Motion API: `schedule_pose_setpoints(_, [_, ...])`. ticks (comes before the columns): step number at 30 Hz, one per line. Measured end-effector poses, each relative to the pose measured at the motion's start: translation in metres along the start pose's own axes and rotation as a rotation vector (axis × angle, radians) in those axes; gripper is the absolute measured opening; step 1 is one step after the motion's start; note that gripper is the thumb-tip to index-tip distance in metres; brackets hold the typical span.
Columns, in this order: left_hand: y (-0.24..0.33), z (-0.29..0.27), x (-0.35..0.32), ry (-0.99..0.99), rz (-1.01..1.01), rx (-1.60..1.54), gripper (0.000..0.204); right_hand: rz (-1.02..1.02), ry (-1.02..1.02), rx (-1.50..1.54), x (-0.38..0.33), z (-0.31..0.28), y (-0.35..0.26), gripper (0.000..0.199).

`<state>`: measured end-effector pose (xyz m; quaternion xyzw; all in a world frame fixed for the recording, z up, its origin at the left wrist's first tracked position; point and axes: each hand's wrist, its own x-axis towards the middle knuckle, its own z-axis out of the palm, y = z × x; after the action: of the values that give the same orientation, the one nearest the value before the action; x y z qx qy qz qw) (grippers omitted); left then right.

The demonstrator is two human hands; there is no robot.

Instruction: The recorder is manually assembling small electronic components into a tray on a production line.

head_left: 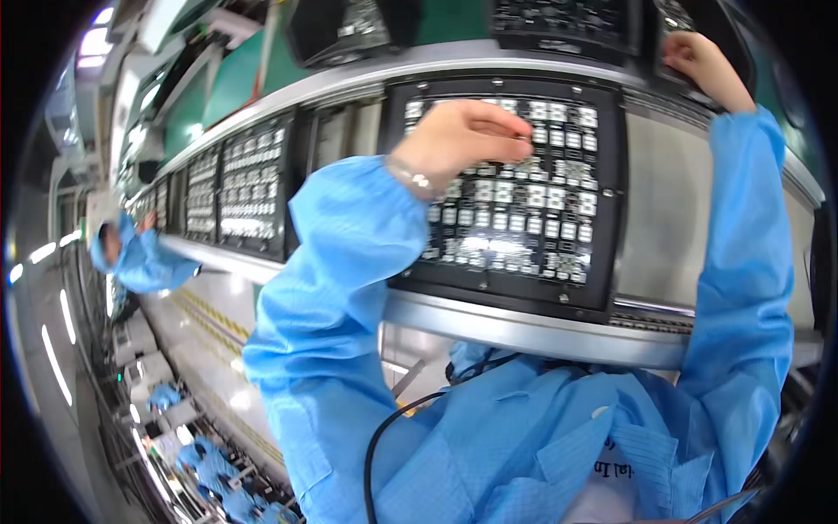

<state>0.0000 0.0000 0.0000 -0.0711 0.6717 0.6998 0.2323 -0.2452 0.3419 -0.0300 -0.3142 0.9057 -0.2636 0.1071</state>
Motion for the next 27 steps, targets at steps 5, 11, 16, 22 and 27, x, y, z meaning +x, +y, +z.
schedule_pose_setpoints(5, [0.008, -0.009, -0.003, 0.081, 0.008, 0.010, 0.020, 0.009, 0.259, -0.083, 0.002, 0.007, -0.037, 0.012])
schedule_pose_setpoints(11, [0.002, -0.002, -0.014, 0.173, 0.182, 0.296, 0.020, 0.065, 0.451, 0.047, -0.016, 0.003, -0.058, 0.013])
schedule_pose_setpoints(16, [-0.011, -0.003, -0.015, 0.180, 0.339, 0.662, 0.027, 0.070, 0.572, 0.131, -0.033, -0.001, -0.079, 0.010])
schedule_pose_setpoints(22, [-0.021, 0.008, -0.022, 0.216, 0.339, 0.826, 0.025, 0.034, 0.569, 0.236, -0.049, -0.008, -0.080, 0.009])
schedule_pose_setpoints(27, [-0.023, 0.009, -0.026, 0.189, 0.428, 0.888, 0.026, -0.001, 0.565, 0.231, -0.052, -0.008, -0.084, 0.009])
